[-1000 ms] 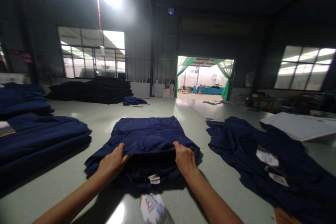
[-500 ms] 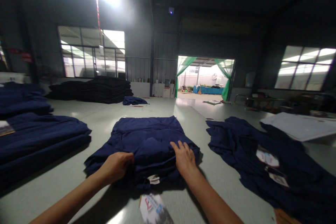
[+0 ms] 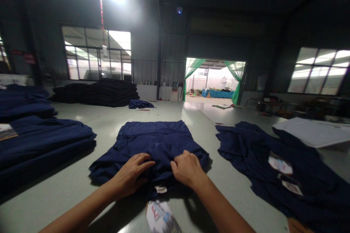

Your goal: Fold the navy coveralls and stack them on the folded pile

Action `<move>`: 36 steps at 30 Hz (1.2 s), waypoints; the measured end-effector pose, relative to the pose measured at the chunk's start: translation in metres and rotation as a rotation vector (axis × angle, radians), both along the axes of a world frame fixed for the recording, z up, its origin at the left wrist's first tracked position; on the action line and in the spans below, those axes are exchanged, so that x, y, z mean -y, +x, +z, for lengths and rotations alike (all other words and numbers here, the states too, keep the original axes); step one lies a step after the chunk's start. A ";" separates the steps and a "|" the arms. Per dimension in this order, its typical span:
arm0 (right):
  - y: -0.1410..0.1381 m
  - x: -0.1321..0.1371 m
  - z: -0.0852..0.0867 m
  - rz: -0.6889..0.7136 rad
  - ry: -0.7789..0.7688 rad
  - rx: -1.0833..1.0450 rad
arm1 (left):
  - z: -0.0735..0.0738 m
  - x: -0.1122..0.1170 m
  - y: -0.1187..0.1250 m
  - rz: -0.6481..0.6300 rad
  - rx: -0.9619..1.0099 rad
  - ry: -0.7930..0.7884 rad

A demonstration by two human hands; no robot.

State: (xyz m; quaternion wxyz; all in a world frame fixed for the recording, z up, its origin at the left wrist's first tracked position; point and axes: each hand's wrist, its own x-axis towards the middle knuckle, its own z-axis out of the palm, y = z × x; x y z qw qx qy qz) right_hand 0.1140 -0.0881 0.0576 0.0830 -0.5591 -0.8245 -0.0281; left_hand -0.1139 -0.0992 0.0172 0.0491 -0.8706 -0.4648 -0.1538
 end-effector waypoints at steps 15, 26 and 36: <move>0.001 -0.022 -0.046 0.159 0.029 -0.167 | -0.022 -0.014 -0.009 0.129 -0.005 -0.071; -0.005 -0.010 -0.040 0.327 -0.132 -0.243 | -0.012 -0.011 0.002 0.066 -0.077 -0.044; -0.043 -0.017 -0.015 0.205 -0.012 0.096 | -0.016 -0.016 0.002 0.128 0.048 0.244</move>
